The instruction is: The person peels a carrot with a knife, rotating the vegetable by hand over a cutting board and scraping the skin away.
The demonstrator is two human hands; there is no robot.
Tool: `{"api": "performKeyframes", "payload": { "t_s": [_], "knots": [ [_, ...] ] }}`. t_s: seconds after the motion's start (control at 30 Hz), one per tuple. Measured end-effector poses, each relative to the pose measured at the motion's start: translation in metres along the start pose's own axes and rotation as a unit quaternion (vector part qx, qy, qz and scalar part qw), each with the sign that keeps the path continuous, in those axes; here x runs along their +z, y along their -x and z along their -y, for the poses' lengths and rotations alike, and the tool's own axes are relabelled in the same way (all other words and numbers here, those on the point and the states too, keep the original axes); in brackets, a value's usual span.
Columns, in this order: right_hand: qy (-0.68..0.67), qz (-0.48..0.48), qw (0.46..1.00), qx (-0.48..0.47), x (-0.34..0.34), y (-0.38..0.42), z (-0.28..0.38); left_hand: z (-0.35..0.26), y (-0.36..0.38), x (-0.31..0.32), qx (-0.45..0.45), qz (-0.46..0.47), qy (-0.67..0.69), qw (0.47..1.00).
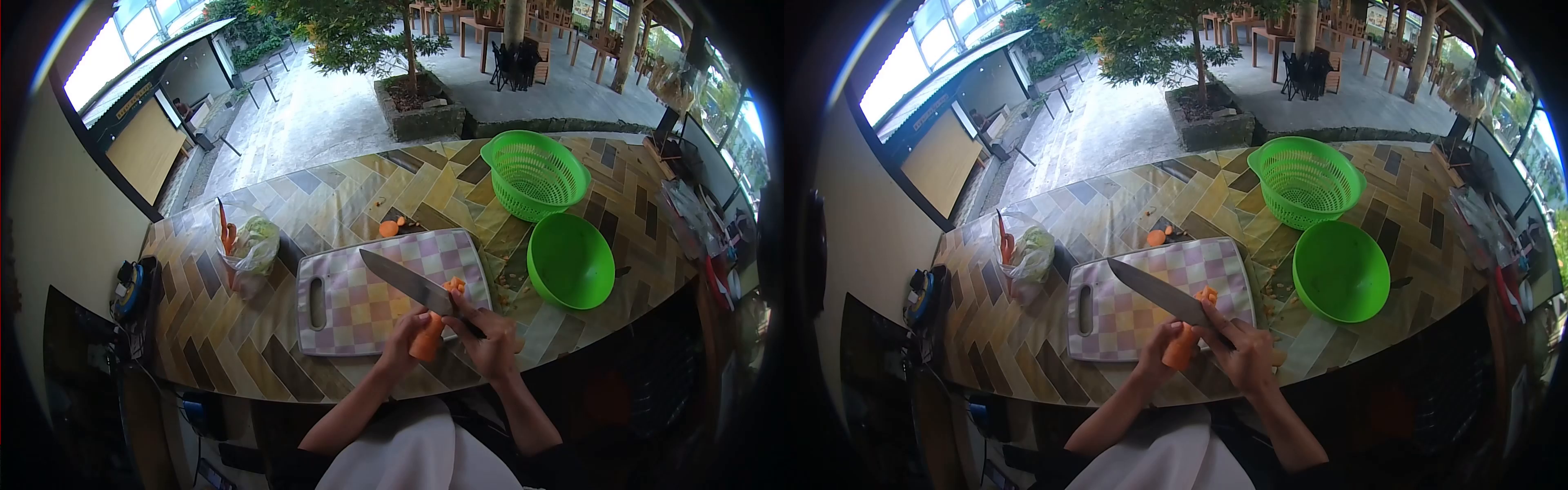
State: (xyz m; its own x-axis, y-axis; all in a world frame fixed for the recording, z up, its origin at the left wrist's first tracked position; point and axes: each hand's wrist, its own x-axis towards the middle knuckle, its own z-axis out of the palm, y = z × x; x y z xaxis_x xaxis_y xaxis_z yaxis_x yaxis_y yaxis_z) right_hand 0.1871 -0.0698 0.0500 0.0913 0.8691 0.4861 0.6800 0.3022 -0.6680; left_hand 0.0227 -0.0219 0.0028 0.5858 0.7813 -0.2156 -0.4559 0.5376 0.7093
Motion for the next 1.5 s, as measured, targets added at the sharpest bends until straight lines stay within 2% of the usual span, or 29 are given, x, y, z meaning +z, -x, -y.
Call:
{"api": "performKeyframes", "payload": {
  "t_s": [0.07, 0.17, 0.2, 0.27, 0.37, 0.47, 0.6, 0.67, 0.7, 0.8, 0.9, 1.1, 1.23, 1.4, 1.5],
  "knots": [
    [0.005, -0.019, 1.0, -0.007, 0.003, 0.001, -0.001, -0.002, -0.001, 0.001, 0.002, 0.015, 0.001, 1.0],
    [-0.107, -0.026, 0.993, 0.04, 0.008, 0.0, -0.008, -0.005, -0.002, 0.002, 0.004, 0.024, -0.007, 1.0],
    [-0.197, -0.023, 0.974, 0.105, 0.008, -0.001, -0.008, -0.005, -0.002, 0.003, 0.009, 0.018, -0.018, 1.0],
    [-0.37, -0.015, 0.9, 0.23, 0.006, -0.003, -0.005, -0.007, -0.001, 0.006, 0.016, 0.014, -0.023, 1.0],
    [-0.467, 0.068, 0.834, 0.286, -0.018, -0.013, -0.005, -0.011, -0.002, 0.011, 0.02, 0.024, -0.004, 1.0],
    [-0.492, 0.021, 0.79, 0.365, -0.028, -0.019, -0.014, -0.012, -0.003, 0.009, 0.019, 0.022, 0.01, 1.0],
    [-0.305, 0.051, 0.881, 0.357, -0.035, -0.026, -0.04, -0.013, -0.003, 0.007, -0.001, 0.037, 0.019, 0.999],
    [-0.07, 0.015, 0.969, 0.238, -0.024, -0.014, -0.069, -0.014, -0.003, 0.006, -0.01, 0.043, 0.026, 0.999],
    [0.052, -0.004, 0.984, 0.172, -0.019, -0.013, -0.075, -0.015, -0.003, 0.007, -0.012, 0.041, 0.026, 0.999],
    [0.088, -0.089, 0.977, 0.171, -0.009, -0.011, -0.08, -0.015, -0.002, 0.012, -0.013, 0.026, 0.016, 0.999],
    [0.123, -0.003, 0.962, 0.243, -0.025, -0.029, -0.053, -0.015, -0.002, 0.013, -0.01, 0.026, 0.015, 0.999],
    [0.127, 0.016, 0.964, 0.232, -0.025, -0.041, -0.049, -0.015, -0.003, 0.011, 0.005, 0.036, 0.04, 0.999],
    [0.141, -0.005, 0.977, 0.159, -0.016, -0.031, -0.066, -0.013, -0.004, 0.006, 0.018, 0.045, 0.036, 0.998],
    [0.141, -0.029, 0.98, 0.136, -0.016, -0.028, -0.068, -0.014, -0.002, 0.011, 0.033, 0.029, 0.007, 0.999],
    [0.1, 0.035, 0.971, 0.214, -0.024, -0.034, -0.055, -0.016, 0.0, 0.015, 0.053, 0.017, -0.012, 0.998]
  ]
}}
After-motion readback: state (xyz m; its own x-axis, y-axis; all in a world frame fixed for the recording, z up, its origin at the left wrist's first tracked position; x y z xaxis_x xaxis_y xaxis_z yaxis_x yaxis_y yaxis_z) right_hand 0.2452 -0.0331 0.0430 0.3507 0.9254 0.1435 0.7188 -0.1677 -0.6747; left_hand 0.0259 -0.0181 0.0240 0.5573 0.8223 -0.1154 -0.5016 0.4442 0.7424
